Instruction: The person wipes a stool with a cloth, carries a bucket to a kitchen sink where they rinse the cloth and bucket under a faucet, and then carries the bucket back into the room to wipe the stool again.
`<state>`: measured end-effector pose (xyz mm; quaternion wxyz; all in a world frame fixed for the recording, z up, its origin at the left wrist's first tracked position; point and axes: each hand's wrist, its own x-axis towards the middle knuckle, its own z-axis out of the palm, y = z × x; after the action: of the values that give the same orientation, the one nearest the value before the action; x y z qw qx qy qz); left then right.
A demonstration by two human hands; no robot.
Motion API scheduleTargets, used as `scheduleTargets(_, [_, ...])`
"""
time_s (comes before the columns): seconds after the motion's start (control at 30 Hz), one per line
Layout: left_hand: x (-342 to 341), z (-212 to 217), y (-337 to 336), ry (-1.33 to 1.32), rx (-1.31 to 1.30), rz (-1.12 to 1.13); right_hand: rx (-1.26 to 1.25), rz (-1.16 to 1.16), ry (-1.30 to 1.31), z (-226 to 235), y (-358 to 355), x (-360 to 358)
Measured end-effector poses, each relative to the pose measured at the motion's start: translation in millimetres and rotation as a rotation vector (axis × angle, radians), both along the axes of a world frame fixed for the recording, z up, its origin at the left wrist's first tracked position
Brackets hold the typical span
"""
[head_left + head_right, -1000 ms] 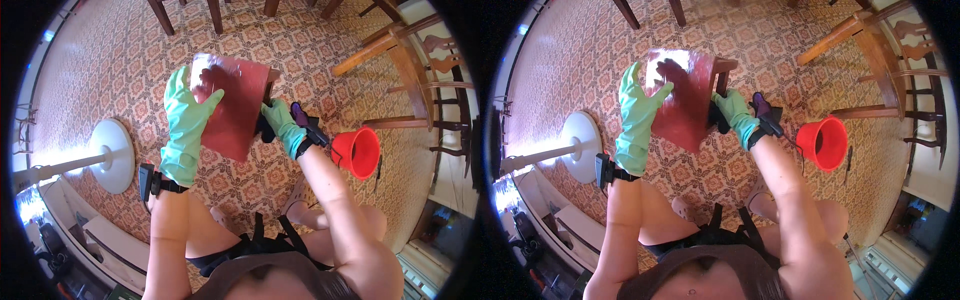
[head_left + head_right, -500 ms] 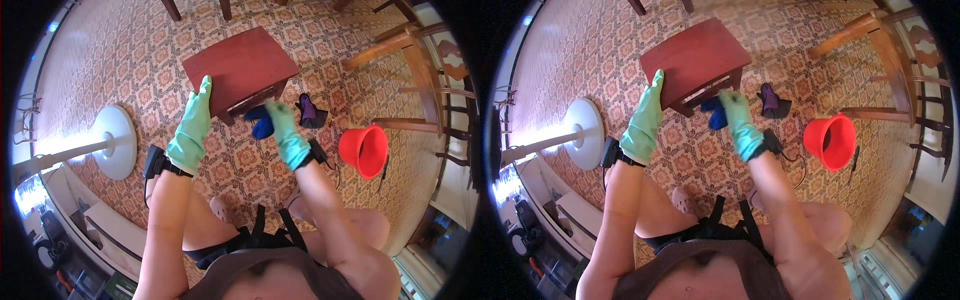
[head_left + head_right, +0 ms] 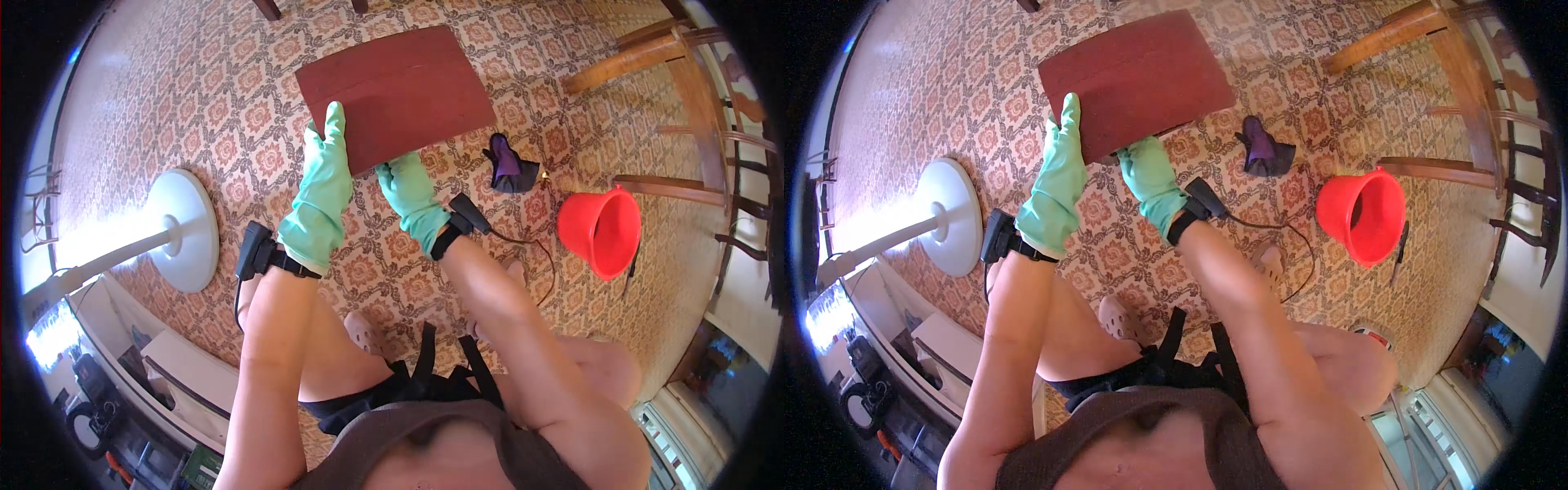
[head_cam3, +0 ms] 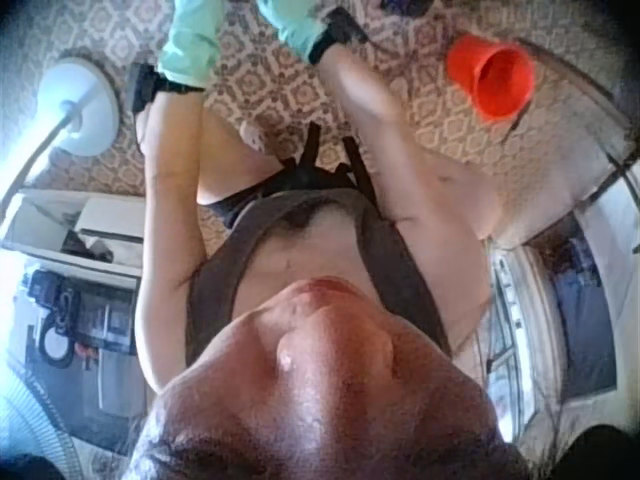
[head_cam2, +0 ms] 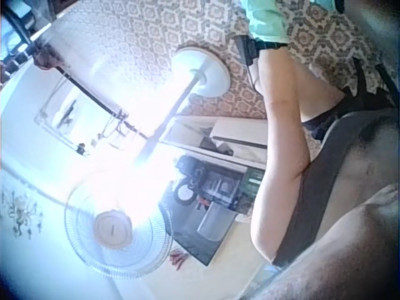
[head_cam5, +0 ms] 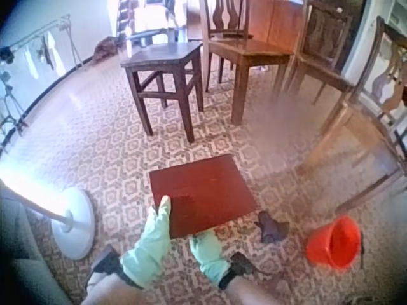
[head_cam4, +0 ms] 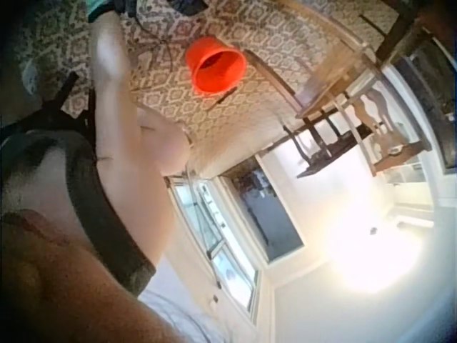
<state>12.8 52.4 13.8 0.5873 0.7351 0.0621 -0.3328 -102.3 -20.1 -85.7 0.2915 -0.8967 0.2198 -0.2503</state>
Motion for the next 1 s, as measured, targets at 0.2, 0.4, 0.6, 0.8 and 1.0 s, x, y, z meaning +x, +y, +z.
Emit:
scheduleTargets(0.2, [-4.2, -9.5, 6.1, 0.085, -0.101, 0.082, -0.037, -0.08, 0.291, -7.9, -77.6, -20.3])
scheduleTargets(0.4, [-13.4, 4.9, -9.1, 0.066, 0.021, 0.023, 0.123, -0.196, 0.101, -37.2, 10.2, 3.7])
scheduleTargets(0.6, [-12.7, 0.5, -5.2, 0.089, 0.023, 0.152, 0.1, 0.132, 0.399, -32.8, -37.7, -32.4])
scheduleTargets(0.8, [-6.7, -8.2, 6.8, 0.052, -0.069, 0.017, 0.987, -0.341, -0.302, -1.9, -31.1, -62.2])
scheduleTargets(1.0, [4.9, -30.9, -0.9, -0.003, -0.076, 0.057, 0.27, 0.019, 0.185, -16.2, 2.4, 14.4])
